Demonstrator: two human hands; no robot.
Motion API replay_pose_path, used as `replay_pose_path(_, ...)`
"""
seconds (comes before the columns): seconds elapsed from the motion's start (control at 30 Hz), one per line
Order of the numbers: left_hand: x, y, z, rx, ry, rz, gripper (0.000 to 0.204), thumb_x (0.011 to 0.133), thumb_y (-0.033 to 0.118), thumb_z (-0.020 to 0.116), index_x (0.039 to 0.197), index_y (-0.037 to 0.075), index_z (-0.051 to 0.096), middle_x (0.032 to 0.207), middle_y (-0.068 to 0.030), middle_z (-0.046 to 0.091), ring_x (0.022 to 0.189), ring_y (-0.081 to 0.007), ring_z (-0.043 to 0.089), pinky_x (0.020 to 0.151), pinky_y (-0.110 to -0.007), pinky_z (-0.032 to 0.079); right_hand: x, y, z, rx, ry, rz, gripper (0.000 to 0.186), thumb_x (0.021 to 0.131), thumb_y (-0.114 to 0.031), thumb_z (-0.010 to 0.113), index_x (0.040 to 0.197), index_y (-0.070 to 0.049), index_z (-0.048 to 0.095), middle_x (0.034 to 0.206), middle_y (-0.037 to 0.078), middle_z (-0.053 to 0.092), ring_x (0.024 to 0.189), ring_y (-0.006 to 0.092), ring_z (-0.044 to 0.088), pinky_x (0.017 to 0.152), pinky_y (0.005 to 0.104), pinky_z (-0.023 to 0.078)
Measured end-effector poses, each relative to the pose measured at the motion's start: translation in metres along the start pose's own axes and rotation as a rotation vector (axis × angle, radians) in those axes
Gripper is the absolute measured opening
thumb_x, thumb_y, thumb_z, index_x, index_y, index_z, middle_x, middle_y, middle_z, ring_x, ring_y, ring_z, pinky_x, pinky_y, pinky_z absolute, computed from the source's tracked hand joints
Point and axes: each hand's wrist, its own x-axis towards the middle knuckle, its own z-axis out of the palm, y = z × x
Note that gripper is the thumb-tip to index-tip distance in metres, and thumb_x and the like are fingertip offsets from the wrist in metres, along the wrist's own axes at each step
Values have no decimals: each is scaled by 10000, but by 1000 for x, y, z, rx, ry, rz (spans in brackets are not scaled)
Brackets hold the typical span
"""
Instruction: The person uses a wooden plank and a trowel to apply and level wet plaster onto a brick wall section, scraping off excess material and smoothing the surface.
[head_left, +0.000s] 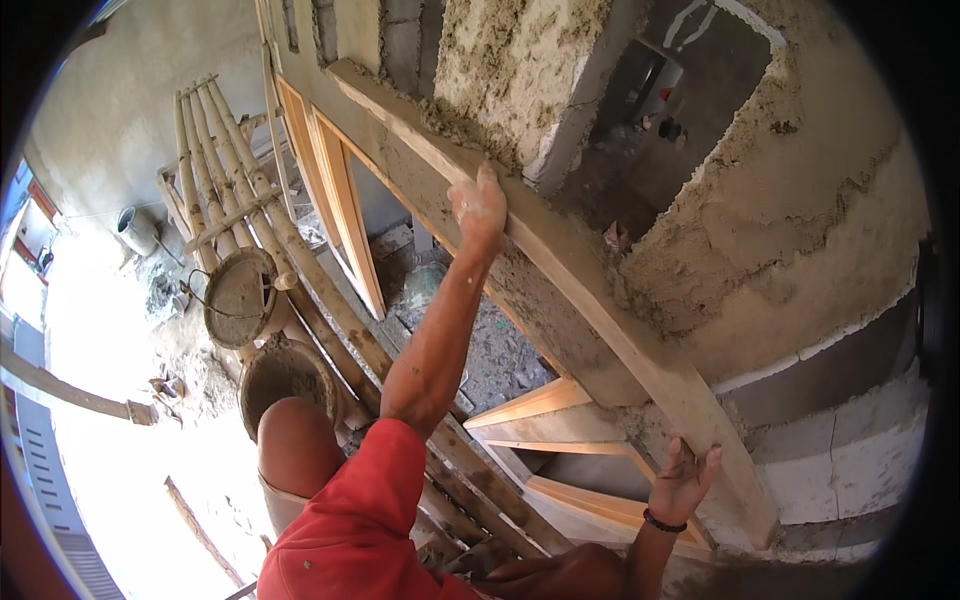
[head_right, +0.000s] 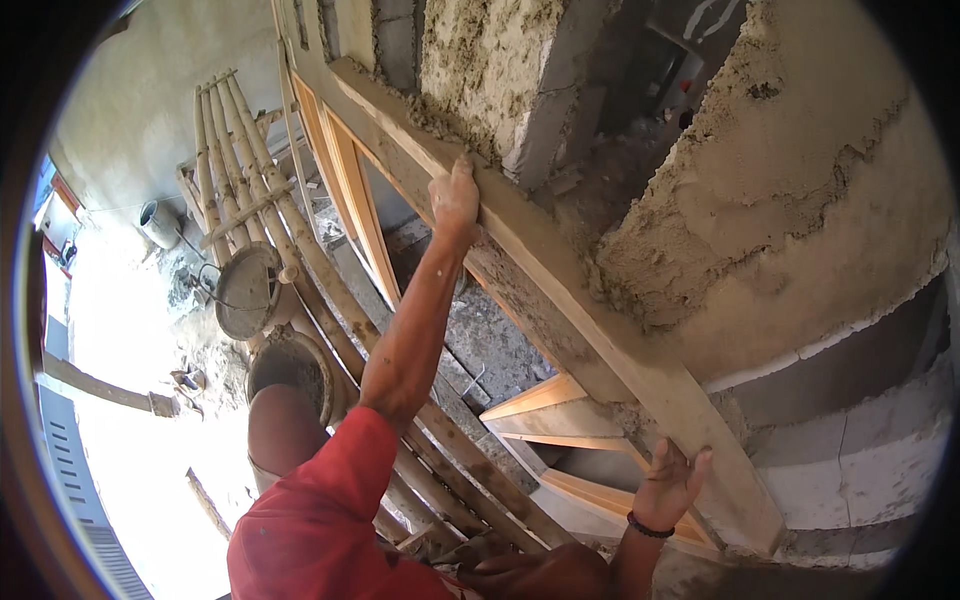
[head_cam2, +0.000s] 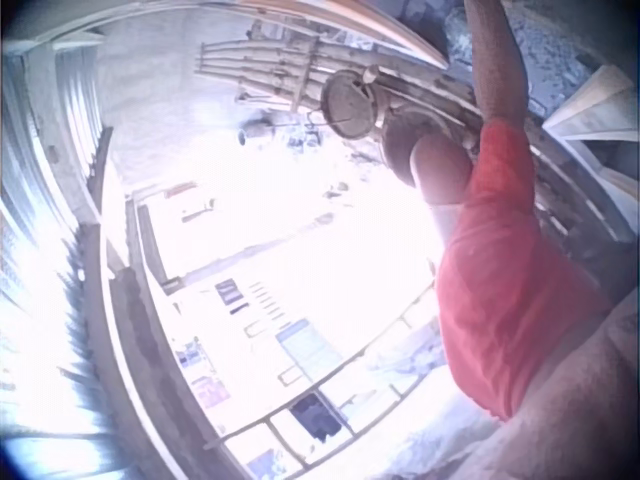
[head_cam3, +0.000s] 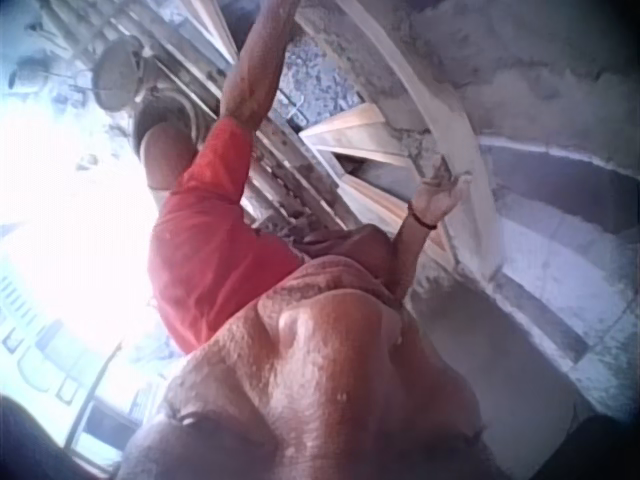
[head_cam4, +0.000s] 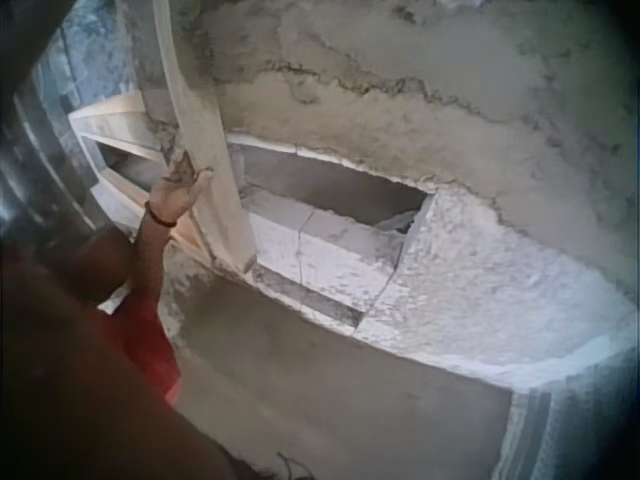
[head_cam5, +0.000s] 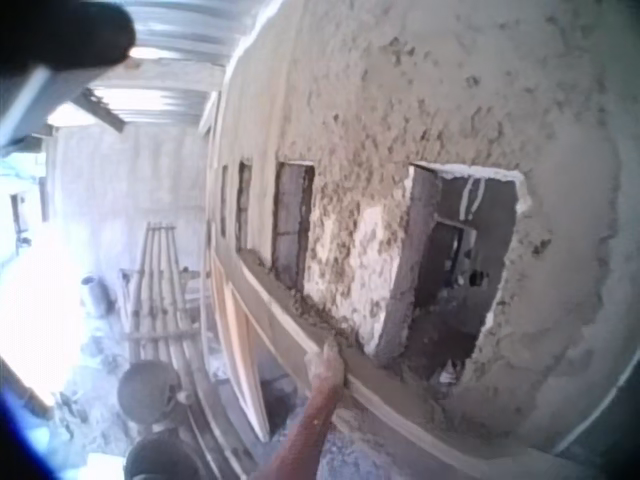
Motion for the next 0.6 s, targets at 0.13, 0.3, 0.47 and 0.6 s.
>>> replay_pose_path(0.13, 23, 27, -2, -30, 63, 0, 501, 929, 334, 593, 1137, -120, 553, 970, -205, 646, 813, -296, 654, 684, -434, 548, 3, 5, 29, -23, -73, 62, 452, 974, -300, 579, 1308, -11, 483, 1239, 179, 593, 1086, 294, 624, 867, 350, 599)
replay_pose_path(0.3, -9, 13, -4, -206, -64, -120, 446, 962, 301, 561, 1151, -103, 544, 988, -183, 647, 805, -289, 657, 687, -435, 557, -9, -7, 7, 30, 4, 73, 414, 1010, -274, 492, 1310, 10, 468, 1239, 230, 603, 1076, 331, 641, 851, 357, 608)
replay_pose_path(0.47, -58, -10, -2, -273, -120, -112, 401, 961, 282, 551, 1119, -86, 572, 993, -176, 648, 841, -286, 653, 740, -416, 549, -17, -17, -17, -32, 76, -59, 382, 1008, -281, 496, 1278, -10, 497, 1197, 208, 626, 1041, 306, 654, 815, 341, 611)
replay_pose_path(0.6, -55, 16, 10, -341, -85, -20, 407, 933, 219, 571, 1119, -142, 550, 988, -194, 626, 798, -260, 613, 709, -399, 519, -12, -22, 3, -40, 193, -142, 395, 1003, -306, 515, 1272, -17, 508, 1164, 187, 641, 1009, 280, 664, 794, 318, 609)
